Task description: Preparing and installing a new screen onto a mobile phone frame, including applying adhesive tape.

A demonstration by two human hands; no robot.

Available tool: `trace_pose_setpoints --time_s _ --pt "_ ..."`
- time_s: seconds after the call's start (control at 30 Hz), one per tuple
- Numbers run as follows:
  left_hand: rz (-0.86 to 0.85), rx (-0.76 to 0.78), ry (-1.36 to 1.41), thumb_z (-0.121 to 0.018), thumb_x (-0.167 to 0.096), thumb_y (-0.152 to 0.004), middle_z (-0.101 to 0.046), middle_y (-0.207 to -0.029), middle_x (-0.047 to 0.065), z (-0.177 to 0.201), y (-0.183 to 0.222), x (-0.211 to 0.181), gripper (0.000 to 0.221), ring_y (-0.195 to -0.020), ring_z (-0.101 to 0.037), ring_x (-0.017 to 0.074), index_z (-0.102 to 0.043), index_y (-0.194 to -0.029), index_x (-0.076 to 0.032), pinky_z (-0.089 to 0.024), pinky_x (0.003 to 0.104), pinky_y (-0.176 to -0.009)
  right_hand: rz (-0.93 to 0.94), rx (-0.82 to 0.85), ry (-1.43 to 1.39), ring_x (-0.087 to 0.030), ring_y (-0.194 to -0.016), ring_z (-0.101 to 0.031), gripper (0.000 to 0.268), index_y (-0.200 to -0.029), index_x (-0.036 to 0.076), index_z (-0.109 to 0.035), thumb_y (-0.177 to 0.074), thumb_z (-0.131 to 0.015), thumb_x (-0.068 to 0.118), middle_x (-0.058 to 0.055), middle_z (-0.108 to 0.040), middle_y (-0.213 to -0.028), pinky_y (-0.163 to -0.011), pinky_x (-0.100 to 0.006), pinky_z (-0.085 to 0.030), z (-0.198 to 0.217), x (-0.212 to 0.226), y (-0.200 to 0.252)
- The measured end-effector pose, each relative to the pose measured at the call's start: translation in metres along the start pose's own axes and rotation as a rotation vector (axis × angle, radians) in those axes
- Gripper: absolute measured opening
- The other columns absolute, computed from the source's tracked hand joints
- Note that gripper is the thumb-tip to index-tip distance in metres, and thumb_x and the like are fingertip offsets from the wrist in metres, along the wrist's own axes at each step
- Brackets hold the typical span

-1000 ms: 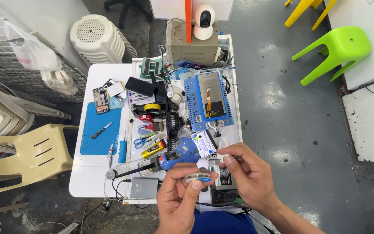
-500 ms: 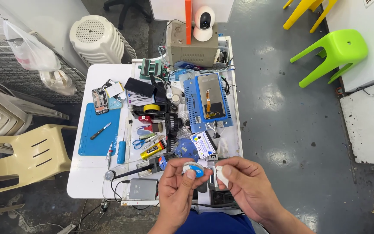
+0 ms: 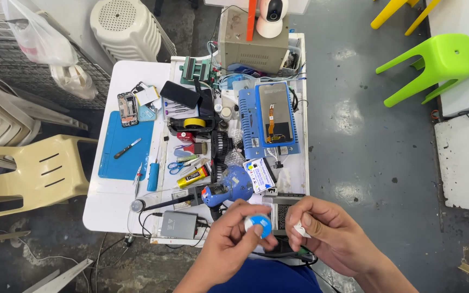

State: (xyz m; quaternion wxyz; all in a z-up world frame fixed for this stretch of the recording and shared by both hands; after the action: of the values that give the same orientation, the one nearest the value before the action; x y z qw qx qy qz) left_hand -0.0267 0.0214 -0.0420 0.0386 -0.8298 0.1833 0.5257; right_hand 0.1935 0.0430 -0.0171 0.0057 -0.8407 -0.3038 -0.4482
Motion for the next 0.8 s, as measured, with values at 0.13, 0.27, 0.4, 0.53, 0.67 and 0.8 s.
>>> trace_pose_setpoints --time_s 0.13,0.27,0.4,0.53,0.67,0.8 --pt "0.054 0.012 0.134 -0.073 -0.004 -0.094 -0.053 -0.102 0.011 -0.001 -0.002 0.0 0.019 -0.086 -0.077 0.0238 -0.06 -0.108 -0.001 -0.067 0.036 -0.083 -0.017 -0.045 -0.092 -0.024 -0.07 -0.056 0.016 -0.096 -0.003 -0.066 -0.102 -0.059 0.01 -0.014 -0.058 -0.083 -0.066 -0.037 -0.05 0.006 0.005 -0.001" --pt "0.303 0.062 0.054 -0.068 -0.013 -0.097 -0.062 -0.1 0.016 -0.003 -0.001 0.0 0.029 -0.09 -0.078 0.0303 -0.058 -0.122 -0.003 -0.07 0.038 -0.078 -0.105 -0.082 -0.004 -0.021 -0.067 -0.057 0.025 -0.093 -0.003 -0.069 -0.095 -0.071 0.021 -0.011 -0.059 -0.075 -0.063 -0.035 -0.05 0.011 0.007 0.0" --pt "0.221 0.115 0.094 -0.062 -0.016 -0.102 -0.06 -0.098 0.015 0.0 0.0 0.015 0.022 -0.098 -0.077 0.0322 -0.063 -0.116 0.001 -0.069 0.038 -0.079 0.023 -0.068 -0.08 -0.019 -0.067 -0.054 0.015 -0.094 -0.003 -0.068 -0.098 -0.066 0.011 -0.011 -0.058 -0.074 -0.061 -0.03 -0.046 0.017 0.014 -0.008" --pt "0.244 0.103 0.205 -0.063 -0.019 -0.102 -0.068 -0.107 0.023 0.001 0.001 0.015 0.023 -0.105 -0.076 0.0396 -0.057 -0.114 -0.001 -0.07 0.042 -0.083 0.012 -0.124 -0.094 -0.021 -0.07 -0.052 0.012 -0.096 0.0 -0.068 -0.1 -0.064 0.011 -0.009 -0.055 -0.078 -0.063 -0.033 -0.045 0.027 0.018 -0.01" --pt "0.255 0.144 0.057 -0.052 -0.009 -0.104 -0.053 -0.108 0.012 -0.006 -0.005 0.001 0.041 -0.089 -0.066 0.0238 -0.052 -0.145 -0.005 -0.069 0.039 -0.086 0.069 -0.163 -0.1 -0.02 -0.072 -0.052 0.014 -0.099 0.001 -0.067 -0.103 -0.06 0.013 -0.007 -0.055 -0.08 -0.065 -0.033 -0.045 0.03 0.024 -0.018" --pt "0.286 0.188 -0.062 -0.035 0.007 -0.097 -0.046 -0.123 0.011 -0.011 -0.008 -0.01 0.054 -0.091 -0.065 0.0268 -0.059 -0.142 -0.011 -0.069 0.04 -0.095 0.073 -0.184 -0.033 -0.018 -0.072 -0.055 0.018 -0.096 -0.001 -0.067 -0.103 -0.059 0.013 -0.007 -0.056 -0.08 -0.066 -0.032 -0.048 0.03 0.027 -0.025"
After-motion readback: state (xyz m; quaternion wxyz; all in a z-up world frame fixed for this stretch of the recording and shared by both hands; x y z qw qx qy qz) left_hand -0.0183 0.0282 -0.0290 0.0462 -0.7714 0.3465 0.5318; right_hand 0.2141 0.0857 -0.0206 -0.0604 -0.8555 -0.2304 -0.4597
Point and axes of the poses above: each hand's wrist, its own y-axis away from the middle knuckle, its own z-axis out of the back of the hand, x = y × z, the point moved 1 cm from there along -y, towards the middle knuckle
